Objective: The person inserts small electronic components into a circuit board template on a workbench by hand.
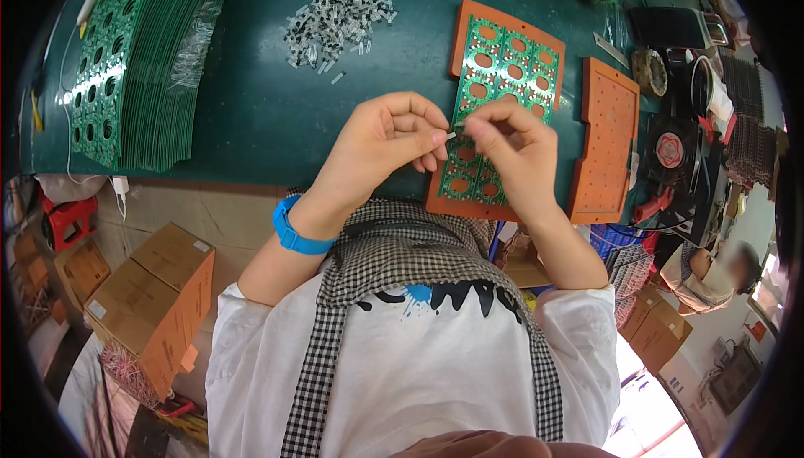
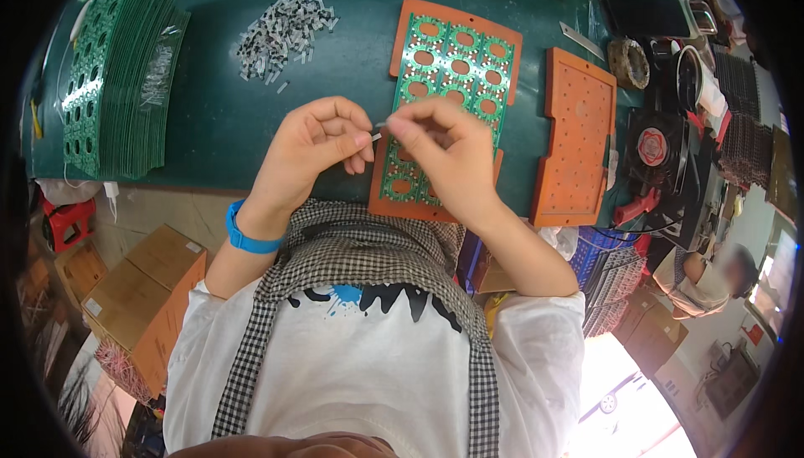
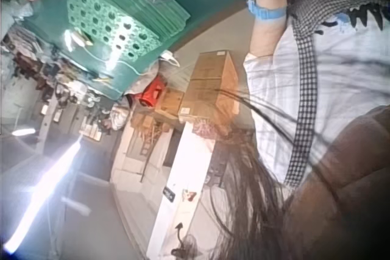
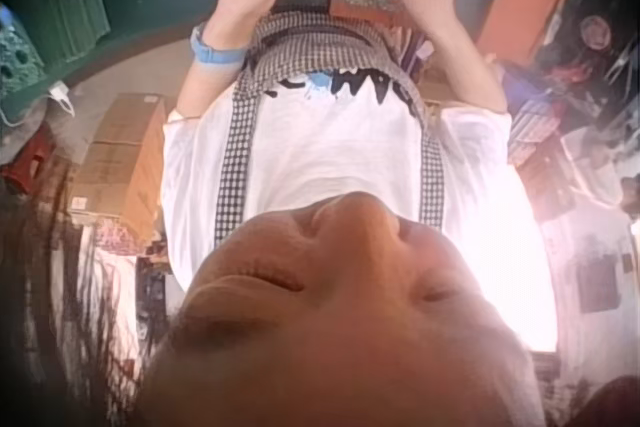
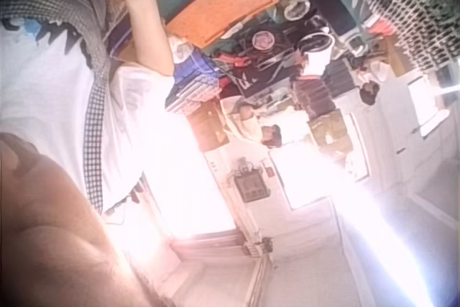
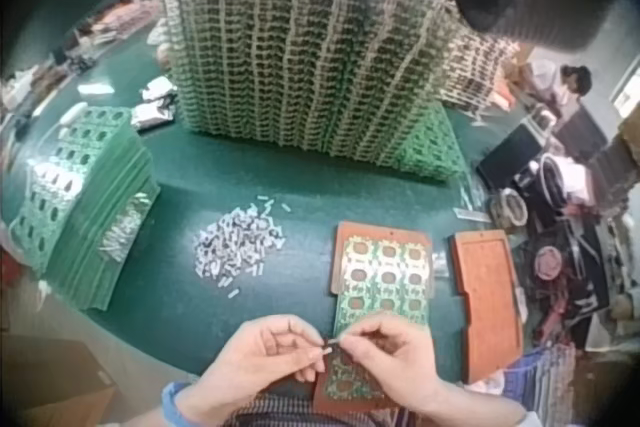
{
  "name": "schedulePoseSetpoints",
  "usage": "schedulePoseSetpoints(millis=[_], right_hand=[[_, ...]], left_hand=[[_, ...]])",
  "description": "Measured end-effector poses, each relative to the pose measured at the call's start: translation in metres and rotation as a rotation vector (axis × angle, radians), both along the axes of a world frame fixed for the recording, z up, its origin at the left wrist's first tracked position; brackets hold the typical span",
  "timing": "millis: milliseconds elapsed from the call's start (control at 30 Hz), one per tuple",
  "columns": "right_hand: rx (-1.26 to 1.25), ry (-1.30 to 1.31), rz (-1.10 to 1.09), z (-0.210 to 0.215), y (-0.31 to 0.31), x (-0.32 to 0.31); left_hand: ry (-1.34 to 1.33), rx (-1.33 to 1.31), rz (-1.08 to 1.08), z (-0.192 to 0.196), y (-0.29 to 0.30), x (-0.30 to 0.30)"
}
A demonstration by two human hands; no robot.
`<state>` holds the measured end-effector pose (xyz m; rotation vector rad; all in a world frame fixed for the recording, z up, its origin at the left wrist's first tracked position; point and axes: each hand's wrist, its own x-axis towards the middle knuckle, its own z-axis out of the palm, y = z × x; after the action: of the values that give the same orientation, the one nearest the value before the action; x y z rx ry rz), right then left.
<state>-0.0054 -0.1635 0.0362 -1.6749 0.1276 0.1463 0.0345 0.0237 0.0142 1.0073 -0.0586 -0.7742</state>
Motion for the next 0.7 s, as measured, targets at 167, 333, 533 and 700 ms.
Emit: schedulePoseSetpoints(millis=[167,333,533,700], right_hand=[[-0.461,-0.100,0.317,0.023,-0.027,0.000],[-0.768,-0.183,0.552,0.019,-0.026,-0.015],[-0.851,-0.278,0.605,0.019,-0.023,-0.010],[-0.966,-0.337,0.615,0.016,-0.021,-0.012]], left_hand=[[-0.152,0.113,0.224,-0.013,0.018,0.015],[-0.129,0.161,0.264,-0.013,0.026,0.023],[-0.046,0.088,0.291,-0.018,0.021,0.013],[0.004,0.019,0.250,-0.020,0.021,0.010]])
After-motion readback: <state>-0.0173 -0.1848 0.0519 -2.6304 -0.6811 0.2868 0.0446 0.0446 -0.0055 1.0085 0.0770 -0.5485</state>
